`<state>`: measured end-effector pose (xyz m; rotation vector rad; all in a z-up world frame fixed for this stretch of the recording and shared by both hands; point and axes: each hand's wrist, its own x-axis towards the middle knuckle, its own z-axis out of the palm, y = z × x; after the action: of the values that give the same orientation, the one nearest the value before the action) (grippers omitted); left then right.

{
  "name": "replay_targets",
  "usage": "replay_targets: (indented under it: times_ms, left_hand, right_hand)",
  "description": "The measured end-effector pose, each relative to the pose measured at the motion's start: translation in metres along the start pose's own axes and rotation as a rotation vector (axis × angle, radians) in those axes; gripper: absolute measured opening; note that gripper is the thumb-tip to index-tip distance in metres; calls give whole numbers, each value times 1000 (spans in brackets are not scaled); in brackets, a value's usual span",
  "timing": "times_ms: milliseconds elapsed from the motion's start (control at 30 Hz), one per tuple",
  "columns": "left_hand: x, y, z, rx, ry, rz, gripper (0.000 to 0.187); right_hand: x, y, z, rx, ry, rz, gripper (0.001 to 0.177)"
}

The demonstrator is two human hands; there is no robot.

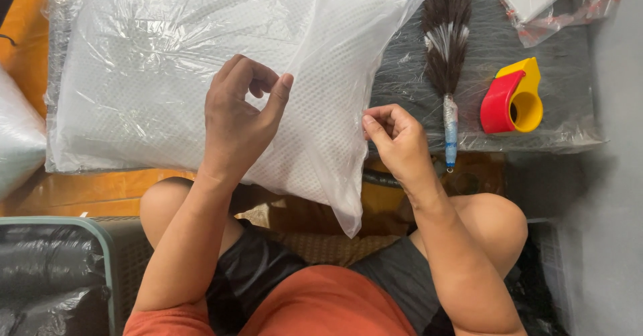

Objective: Packing a pillow into a plastic bag and using a vacuum hose to compress it before rolling it up.

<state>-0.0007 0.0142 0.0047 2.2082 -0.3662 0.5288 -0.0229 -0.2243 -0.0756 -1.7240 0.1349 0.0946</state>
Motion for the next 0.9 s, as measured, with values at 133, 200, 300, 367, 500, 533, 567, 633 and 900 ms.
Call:
replay_targets:
  times_ms: [133, 200, 300, 367, 500, 533, 567, 633, 900]
  left_hand:
    - [-2, -2, 1, 11, -8, 3, 24]
    - [-2, -2, 0, 9, -5, -1, 24]
    - [-4, -10, 5, 8, 60, -27, 21]
    - [-5, -10, 6, 5, 59, -29, 21]
    - [-6, -12, 6, -4, 56, -41, 21]
    - [-7, -14, 6, -4, 55, -42, 21]
    - [-8, -16, 6, -5, 51, -44, 21]
    - [-9, -18, 6, -7, 43, -48, 21]
    - [-15, -28, 8, -13, 31, -78, 22]
  right_hand:
    - [2, -4, -1, 7, -1, 70, 8]
    - [4, -2, -2, 104, -14, 53, 5]
    - [7, 16, -3, 237, 22, 53, 15]
    - [8, 14, -2, 278, 9, 87, 14]
    - [10, 21, -4, 400, 1, 181, 16]
    - [11, 23, -5, 400, 1, 182, 16]
    - [12, 26, -5, 419, 0, 183, 19]
    - [13, 28, -5, 439, 3, 187, 21]
    - [14, 31, -7, 508, 17, 238, 35]
